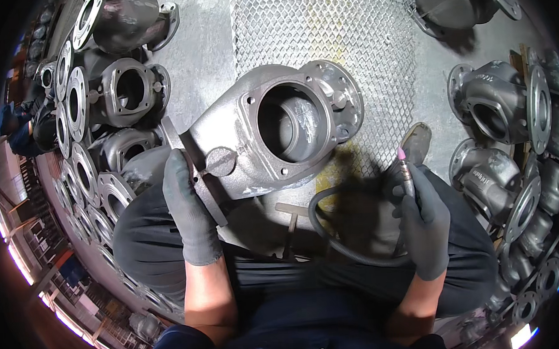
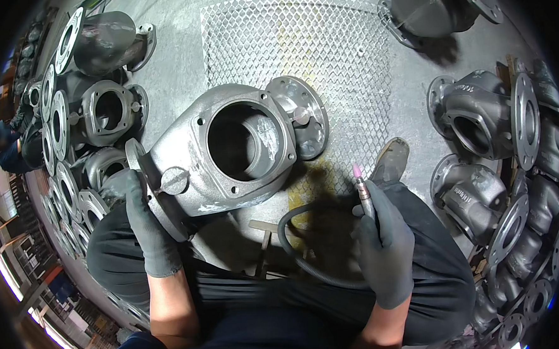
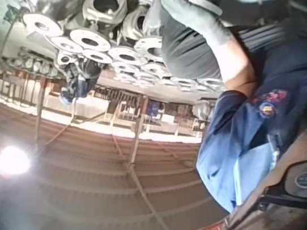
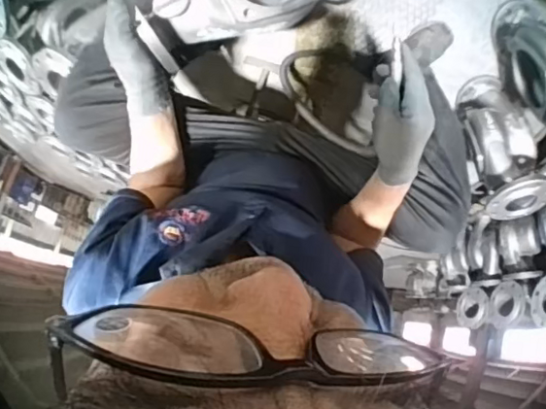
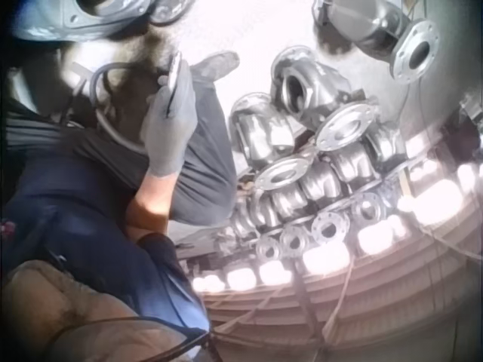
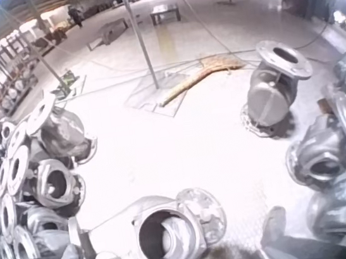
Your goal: Grinding and smoothing the surfaces of metal valve body castings using a rotary tool.
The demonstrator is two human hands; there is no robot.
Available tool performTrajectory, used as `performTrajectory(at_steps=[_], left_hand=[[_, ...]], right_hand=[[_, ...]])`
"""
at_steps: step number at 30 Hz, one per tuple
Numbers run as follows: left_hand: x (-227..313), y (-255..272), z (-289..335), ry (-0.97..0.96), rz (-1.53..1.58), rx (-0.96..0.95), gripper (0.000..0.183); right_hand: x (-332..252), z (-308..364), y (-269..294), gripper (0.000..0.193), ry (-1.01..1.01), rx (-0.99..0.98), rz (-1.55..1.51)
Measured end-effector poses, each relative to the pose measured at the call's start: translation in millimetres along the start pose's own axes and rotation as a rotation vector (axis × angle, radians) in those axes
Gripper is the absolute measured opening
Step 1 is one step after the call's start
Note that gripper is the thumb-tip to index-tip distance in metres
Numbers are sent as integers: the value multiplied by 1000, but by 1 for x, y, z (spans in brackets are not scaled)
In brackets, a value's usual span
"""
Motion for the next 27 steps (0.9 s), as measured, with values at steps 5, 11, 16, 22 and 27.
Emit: performTrajectory(at_steps=[5,11,16,22,27], left_hand=[[8,7,1,-43,-19,100,46],[3,4,-2,-75,15,24,46],[8,-9,1,-45,-93,12,49],[23,-16,-1,-223,-261,59,52],[38,-34,-3,-213,-284,17,59]], right_hand=[[3,-1,-2,49,-3,10,-40],[-2,1,-1,51,-5,-13,-57],[-7,5,1,48,33,-2,21],[-11,9,-6,45,62,5,-126],[-14,13,-6,45,64,8,-59]])
Point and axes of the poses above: each hand's wrist, its own z-axis away from the middle knuckle, its own y-axis out of the back of the hand, x = y × z, the point moved 10 cm from there along -z, towards the middle knuckle
